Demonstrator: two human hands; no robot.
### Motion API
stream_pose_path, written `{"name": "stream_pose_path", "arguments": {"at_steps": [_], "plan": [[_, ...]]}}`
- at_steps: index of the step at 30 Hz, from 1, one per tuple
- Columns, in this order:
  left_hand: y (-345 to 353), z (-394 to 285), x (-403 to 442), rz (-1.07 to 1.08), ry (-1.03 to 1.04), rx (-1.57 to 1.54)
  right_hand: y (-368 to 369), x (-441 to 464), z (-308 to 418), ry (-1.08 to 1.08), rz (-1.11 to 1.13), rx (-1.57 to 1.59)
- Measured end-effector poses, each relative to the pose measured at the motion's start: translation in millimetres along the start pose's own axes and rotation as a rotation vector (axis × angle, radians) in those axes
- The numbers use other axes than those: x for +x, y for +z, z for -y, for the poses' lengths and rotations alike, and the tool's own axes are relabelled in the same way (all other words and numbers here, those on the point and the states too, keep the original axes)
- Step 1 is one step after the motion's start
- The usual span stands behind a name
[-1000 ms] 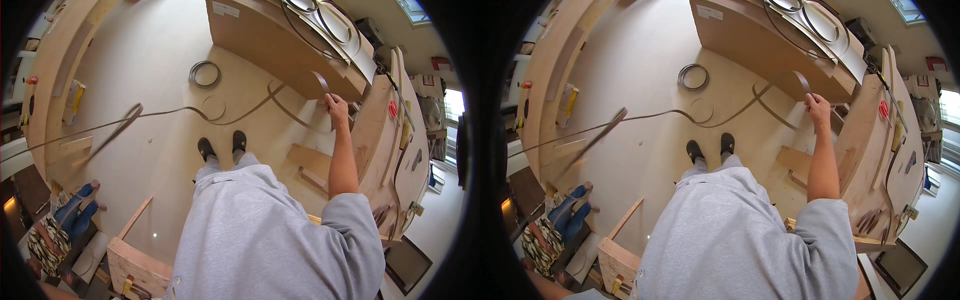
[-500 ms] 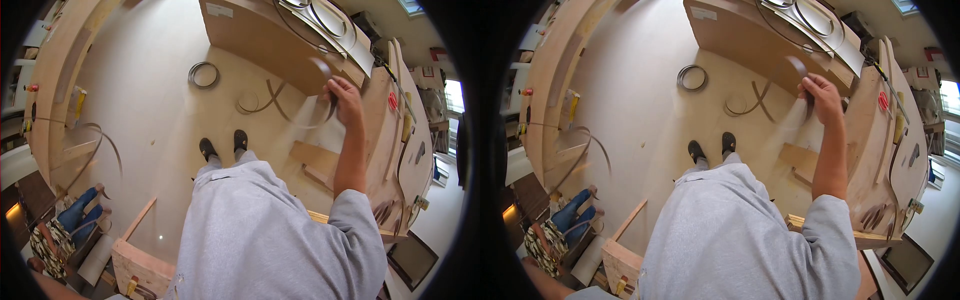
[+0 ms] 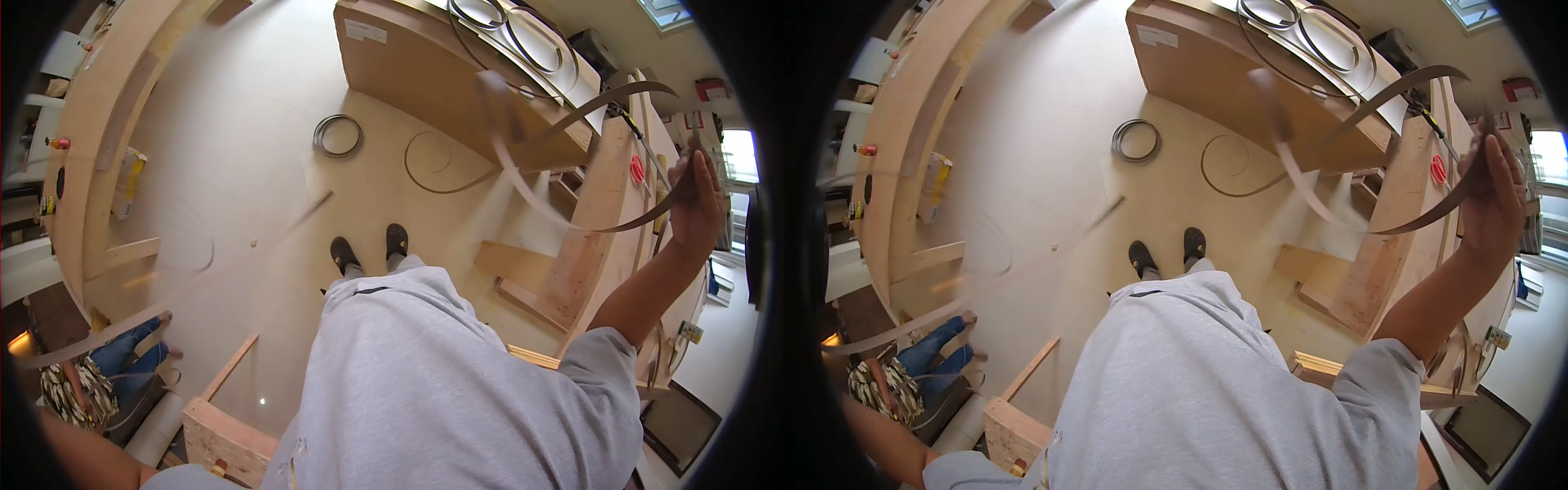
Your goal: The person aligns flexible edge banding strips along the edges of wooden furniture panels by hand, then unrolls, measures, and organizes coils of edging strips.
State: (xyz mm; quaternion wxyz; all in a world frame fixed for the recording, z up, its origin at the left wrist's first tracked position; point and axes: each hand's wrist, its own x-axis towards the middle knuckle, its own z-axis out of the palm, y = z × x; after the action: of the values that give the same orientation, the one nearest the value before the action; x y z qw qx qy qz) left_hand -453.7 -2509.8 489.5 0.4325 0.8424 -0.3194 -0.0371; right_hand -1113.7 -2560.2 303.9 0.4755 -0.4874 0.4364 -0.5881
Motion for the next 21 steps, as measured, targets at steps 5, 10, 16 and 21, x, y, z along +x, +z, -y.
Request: {"name": "stream_pose_path", "arguments": {"at_steps": [5, 10, 16, 21], "plan": [[27.5, 33.9, -24.5, 0.173, 0.725, 0.465, -19.4, -6.9, 24.8, -0.09, -0.085, -0.105], [50.9, 48.0, -31.3, 0.219, 0.682, 0.246, -36.6, -17.7, 33.7, -0.108, -0.16, -0.133], [68.6, 44.9, -37.6, 0.281, 0.724, -0.022, -37.6, -4.9, 35.6, -0.189, 0.188, -0.1], [115.5, 49.4, -33.1, 0.372, 0.809, -0.123, -5.8, 26.4, 6.8, -0.311, -0.093, -0.126]]}}
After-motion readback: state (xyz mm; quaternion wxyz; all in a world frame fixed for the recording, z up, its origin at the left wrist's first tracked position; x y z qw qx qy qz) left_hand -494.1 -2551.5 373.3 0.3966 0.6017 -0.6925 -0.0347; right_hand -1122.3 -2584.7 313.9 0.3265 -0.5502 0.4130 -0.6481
